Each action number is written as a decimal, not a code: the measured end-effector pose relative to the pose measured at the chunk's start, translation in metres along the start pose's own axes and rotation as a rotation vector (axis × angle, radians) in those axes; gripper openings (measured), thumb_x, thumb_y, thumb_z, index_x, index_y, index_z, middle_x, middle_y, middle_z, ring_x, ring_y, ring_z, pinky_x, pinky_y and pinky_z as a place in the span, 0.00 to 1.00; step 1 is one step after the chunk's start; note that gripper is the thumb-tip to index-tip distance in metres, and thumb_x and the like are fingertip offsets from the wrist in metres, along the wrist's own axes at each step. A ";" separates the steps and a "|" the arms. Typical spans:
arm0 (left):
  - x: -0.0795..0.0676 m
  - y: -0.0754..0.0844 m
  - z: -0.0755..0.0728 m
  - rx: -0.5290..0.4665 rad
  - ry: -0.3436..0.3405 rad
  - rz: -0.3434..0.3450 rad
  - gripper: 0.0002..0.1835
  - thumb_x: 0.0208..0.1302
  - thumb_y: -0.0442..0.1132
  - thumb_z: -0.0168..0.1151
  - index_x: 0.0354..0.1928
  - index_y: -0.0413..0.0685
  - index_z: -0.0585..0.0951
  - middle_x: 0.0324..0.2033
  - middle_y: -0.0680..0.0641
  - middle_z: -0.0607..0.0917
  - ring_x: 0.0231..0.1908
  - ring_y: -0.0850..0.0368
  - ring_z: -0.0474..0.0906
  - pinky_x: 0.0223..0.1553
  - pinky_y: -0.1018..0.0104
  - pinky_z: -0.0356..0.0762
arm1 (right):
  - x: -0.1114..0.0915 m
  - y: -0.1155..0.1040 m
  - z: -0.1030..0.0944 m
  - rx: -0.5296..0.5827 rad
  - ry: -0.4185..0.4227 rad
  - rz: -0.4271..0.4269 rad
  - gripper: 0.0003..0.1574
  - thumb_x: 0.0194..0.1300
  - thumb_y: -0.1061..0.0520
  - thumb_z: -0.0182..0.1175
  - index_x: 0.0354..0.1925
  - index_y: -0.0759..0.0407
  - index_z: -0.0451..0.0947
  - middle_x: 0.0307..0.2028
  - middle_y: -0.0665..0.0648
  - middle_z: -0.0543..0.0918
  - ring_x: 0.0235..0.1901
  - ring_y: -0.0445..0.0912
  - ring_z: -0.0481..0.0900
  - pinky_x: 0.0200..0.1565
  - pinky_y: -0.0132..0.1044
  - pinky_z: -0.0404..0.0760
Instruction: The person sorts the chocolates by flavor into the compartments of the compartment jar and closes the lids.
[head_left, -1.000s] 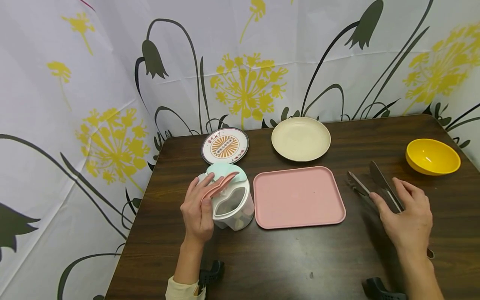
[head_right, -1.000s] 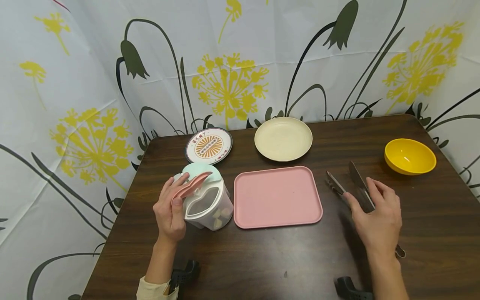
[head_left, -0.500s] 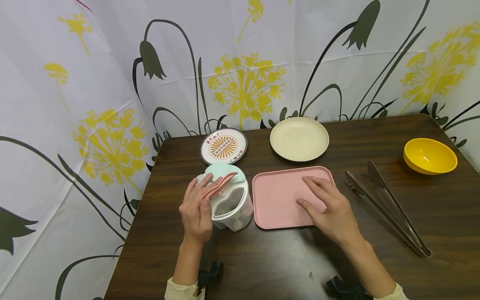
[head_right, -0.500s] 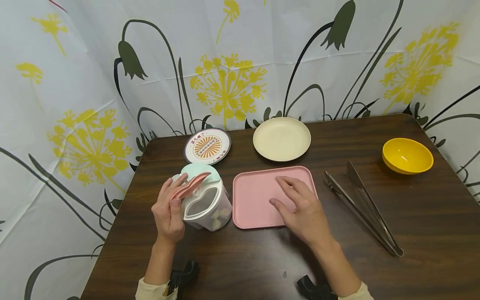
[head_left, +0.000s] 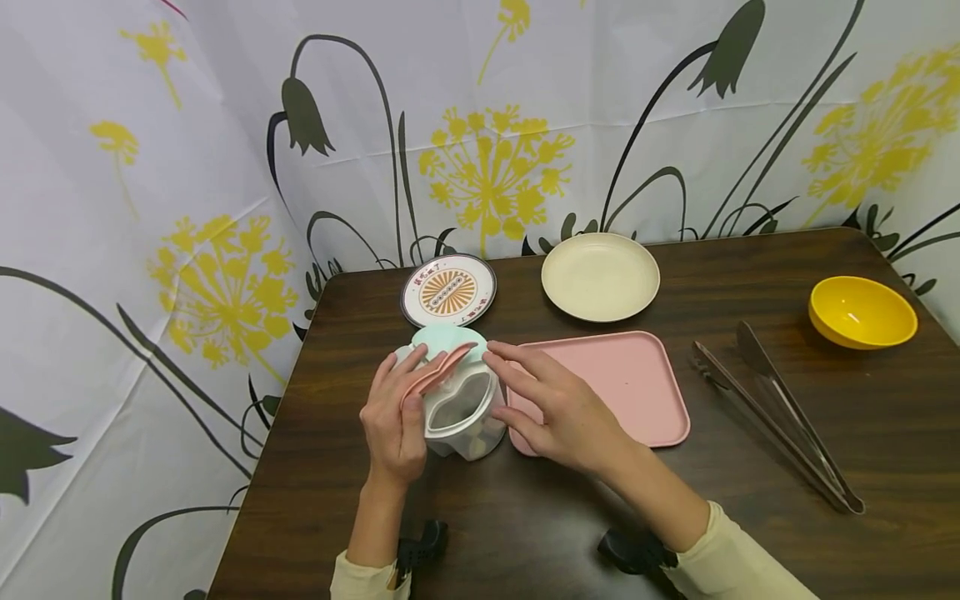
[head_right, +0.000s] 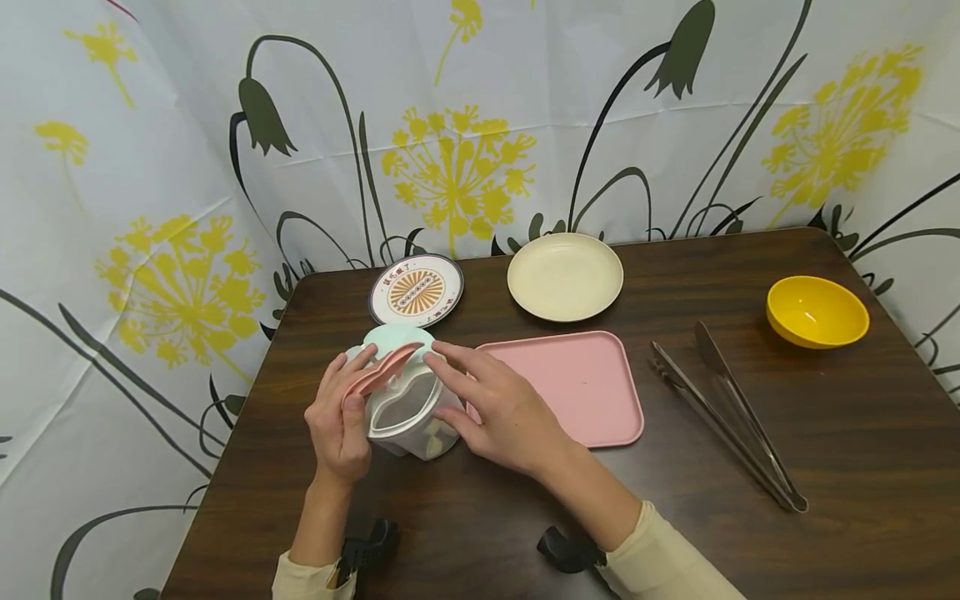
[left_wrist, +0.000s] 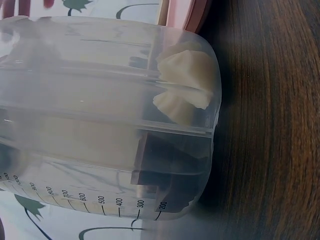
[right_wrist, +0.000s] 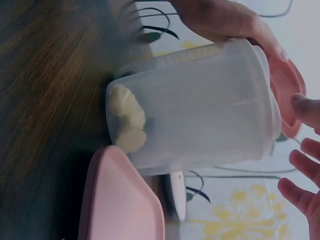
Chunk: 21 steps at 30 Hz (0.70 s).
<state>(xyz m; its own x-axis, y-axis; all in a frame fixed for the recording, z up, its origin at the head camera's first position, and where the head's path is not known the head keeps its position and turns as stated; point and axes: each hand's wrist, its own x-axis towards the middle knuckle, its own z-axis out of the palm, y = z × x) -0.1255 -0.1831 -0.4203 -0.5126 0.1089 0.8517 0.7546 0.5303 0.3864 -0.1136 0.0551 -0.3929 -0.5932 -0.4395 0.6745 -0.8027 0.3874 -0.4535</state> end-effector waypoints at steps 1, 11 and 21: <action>0.000 0.000 0.000 0.003 -0.003 0.001 0.23 0.72 0.45 0.42 0.48 0.39 0.85 0.45 0.41 0.87 0.52 0.42 0.81 0.63 0.41 0.62 | 0.003 0.000 0.002 0.003 -0.011 -0.004 0.40 0.59 0.56 0.69 0.68 0.60 0.69 0.67 0.58 0.70 0.64 0.48 0.70 0.60 0.43 0.71; 0.002 0.000 0.002 0.020 -0.002 0.068 0.24 0.73 0.44 0.41 0.48 0.39 0.85 0.45 0.43 0.87 0.51 0.40 0.81 0.61 0.41 0.64 | 0.015 0.006 0.017 0.013 -0.054 -0.017 0.45 0.62 0.55 0.68 0.72 0.60 0.61 0.70 0.58 0.65 0.66 0.48 0.67 0.61 0.42 0.69; 0.000 -0.002 0.000 0.007 -0.026 0.075 0.24 0.71 0.46 0.42 0.43 0.39 0.86 0.46 0.42 0.87 0.52 0.39 0.81 0.60 0.36 0.62 | 0.014 0.007 0.019 0.025 -0.022 -0.016 0.42 0.61 0.56 0.69 0.69 0.61 0.66 0.64 0.57 0.72 0.59 0.47 0.74 0.58 0.42 0.73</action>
<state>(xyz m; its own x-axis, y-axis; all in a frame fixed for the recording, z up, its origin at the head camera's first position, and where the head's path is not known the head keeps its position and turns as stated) -0.1272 -0.1836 -0.4207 -0.4657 0.1705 0.8684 0.7885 0.5255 0.3197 -0.1284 0.0367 -0.3979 -0.5815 -0.4635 0.6686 -0.8130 0.3603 -0.4573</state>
